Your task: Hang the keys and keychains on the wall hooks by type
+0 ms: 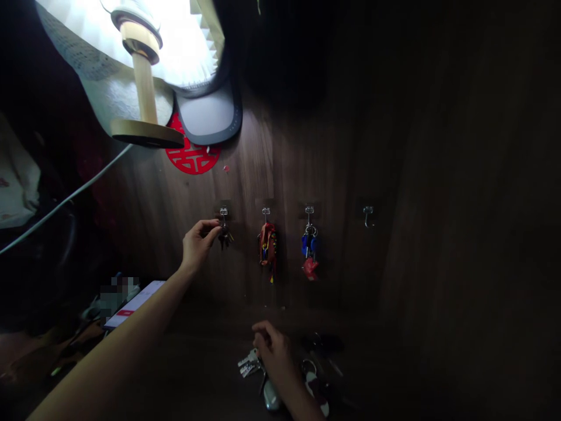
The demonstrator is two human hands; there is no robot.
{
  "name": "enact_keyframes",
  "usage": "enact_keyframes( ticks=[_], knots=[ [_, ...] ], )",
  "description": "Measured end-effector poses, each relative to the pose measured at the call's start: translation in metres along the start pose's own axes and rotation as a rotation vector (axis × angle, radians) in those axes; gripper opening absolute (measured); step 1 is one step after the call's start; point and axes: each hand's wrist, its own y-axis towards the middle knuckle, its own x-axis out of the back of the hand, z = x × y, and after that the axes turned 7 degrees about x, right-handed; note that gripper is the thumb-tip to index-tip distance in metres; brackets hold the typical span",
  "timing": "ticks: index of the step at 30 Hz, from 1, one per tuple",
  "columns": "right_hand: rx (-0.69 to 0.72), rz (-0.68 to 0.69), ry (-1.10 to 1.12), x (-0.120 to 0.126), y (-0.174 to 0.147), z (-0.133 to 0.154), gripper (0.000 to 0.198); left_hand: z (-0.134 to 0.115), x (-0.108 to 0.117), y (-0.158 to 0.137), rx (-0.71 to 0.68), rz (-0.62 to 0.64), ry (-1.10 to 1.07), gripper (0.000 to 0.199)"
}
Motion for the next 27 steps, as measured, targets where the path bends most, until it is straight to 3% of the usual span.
enact_keyframes(
  ticks=[6,13,21,27],
  knots=[
    [-0.005,-0.006,-0.029,0.002,0.0,0.001,0.022,0.006,-0.001,0.002,0.007,-0.02,0.071,0.014],
    [0.012,0.017,-0.099,0.003,-0.001,0.001,0.023,0.02,-0.004,-0.008,0.064,-0.004,0.0,0.02],
    [0.018,0.022,-0.146,0.006,0.0,0.006,0.026,0.036,-0.003,-0.036,0.152,-0.038,-0.053,0.024],
    [0.081,-0.011,-0.172,0.008,-0.001,0.008,0.02,0.054,0.003,-0.075,0.267,-0.003,-0.072,0.021]
  ],
)
